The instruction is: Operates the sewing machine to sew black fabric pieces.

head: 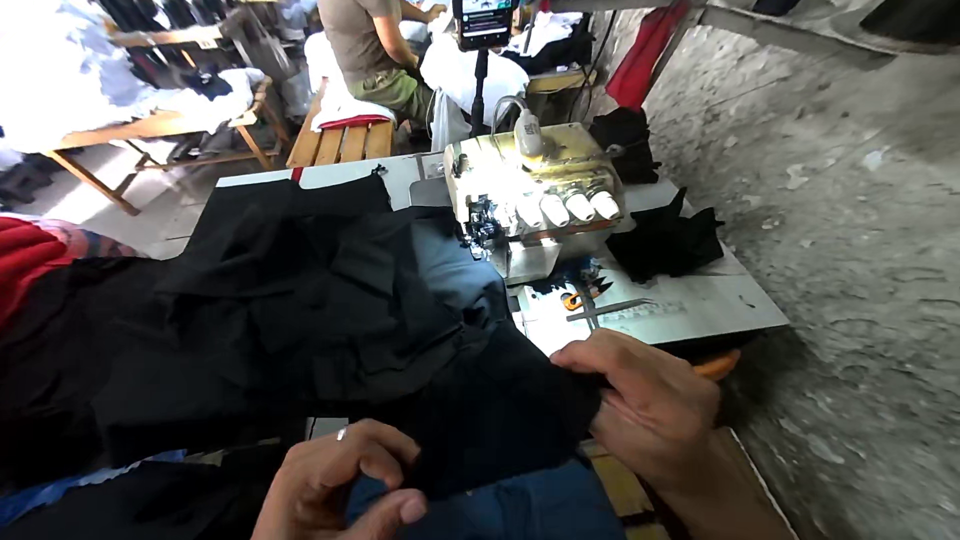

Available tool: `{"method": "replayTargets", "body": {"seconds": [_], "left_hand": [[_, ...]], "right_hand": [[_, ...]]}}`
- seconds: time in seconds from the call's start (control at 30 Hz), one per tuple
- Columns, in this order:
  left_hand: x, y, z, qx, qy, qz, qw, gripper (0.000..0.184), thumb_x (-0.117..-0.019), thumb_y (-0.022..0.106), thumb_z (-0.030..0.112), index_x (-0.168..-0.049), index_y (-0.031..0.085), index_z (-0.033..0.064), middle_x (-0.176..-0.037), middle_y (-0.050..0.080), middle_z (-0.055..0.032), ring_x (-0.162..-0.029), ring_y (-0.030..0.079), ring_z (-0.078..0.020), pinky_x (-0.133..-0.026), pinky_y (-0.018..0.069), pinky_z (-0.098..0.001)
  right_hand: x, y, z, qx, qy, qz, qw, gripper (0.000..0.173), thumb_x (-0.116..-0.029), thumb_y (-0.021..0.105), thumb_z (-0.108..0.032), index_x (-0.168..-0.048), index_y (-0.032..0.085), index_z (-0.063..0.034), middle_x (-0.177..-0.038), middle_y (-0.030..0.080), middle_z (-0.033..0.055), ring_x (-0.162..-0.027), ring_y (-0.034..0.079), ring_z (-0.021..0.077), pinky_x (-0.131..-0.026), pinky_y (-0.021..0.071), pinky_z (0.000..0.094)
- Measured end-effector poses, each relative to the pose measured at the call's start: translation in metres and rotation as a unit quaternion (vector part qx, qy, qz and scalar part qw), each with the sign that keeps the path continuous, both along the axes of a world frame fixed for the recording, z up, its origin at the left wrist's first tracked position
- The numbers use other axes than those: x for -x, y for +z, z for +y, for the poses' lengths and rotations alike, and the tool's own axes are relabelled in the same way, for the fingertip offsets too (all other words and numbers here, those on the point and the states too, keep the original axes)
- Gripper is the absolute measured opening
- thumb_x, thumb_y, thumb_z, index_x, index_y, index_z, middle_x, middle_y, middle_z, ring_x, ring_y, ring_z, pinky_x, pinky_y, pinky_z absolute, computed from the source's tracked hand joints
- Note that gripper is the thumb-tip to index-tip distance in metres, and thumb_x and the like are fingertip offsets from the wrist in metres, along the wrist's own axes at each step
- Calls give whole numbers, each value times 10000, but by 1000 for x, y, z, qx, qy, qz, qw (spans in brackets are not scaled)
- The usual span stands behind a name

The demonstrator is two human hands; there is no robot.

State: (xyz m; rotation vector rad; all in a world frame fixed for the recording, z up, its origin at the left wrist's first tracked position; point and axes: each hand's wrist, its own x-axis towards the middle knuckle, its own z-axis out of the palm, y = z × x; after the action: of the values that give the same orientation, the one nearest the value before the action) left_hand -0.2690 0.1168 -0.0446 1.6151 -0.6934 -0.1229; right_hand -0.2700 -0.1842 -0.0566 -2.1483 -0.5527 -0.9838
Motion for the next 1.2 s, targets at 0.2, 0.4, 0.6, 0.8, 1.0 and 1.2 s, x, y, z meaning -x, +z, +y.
{"method": "replayTargets", "body": {"seconds": [0.2, 0.4, 0.6, 0.8, 1.0, 1.2], "left_hand": [[0, -11, -4, 73, -4, 83, 994, 67, -964, 705, 221, -932, 659, 185, -993, 752, 68, -894, 701, 4, -758, 572, -154], [0, 2, -17, 64, 42, 66, 995, 247, -953, 682, 102, -1160, 594, 206, -1004, 695, 109, -845, 667, 33, -731, 568, -132], [3, 25, -8, -320, 106, -194, 921, 221, -1076, 457, 164, -1037, 674, 160, -1007, 703, -9, -909, 665, -46, -757, 545, -196], [13, 22, -18, -433, 135, -265, 851, 529, -774, 715, 705, -987, 668, 224, -942, 711, 11, -832, 659, -164, -713, 477, -389], [3, 11, -13, -215, 122, -148, 958, 260, -957, 693, 454, -895, 702, 202, -860, 691, 86, -853, 626, -6, -803, 481, -256], [0, 7, -16, -157, 126, -111, 973, 258, -986, 682, 385, -876, 702, 153, -824, 681, 70, -804, 612, 1, -752, 488, -217]], "right_hand": [[-6, -10, 15, -61, 216, 124, 967, 216, -991, 608, -245, -952, 463, -90, -1359, 608, 127, -1339, 549, 205, -1108, 476, 334], [3, -14, 21, -239, 389, 299, 838, 117, -1033, 541, -153, -1089, 446, -113, -1094, 516, -4, -1085, 526, -5, -940, 455, 137], [6, -3, 18, 38, 76, 244, 966, 143, -747, 718, -160, -858, 638, -201, -1028, 632, -16, -1026, 589, 91, -834, 496, 224], [6, -3, 20, 62, 44, 213, 974, 178, -752, 790, -422, -811, 683, -293, -1085, 701, -143, -1027, 572, 81, -856, 439, 326], [7, -8, 18, -117, 150, 260, 947, 306, -818, 834, -503, -755, 743, -218, -956, 754, -129, -949, 599, 3, -848, 441, 230], [8, -9, 21, -251, 202, 315, 893, 179, -863, 835, -289, -799, 779, -131, -802, 738, -72, -810, 638, -19, -748, 503, 146]]}}
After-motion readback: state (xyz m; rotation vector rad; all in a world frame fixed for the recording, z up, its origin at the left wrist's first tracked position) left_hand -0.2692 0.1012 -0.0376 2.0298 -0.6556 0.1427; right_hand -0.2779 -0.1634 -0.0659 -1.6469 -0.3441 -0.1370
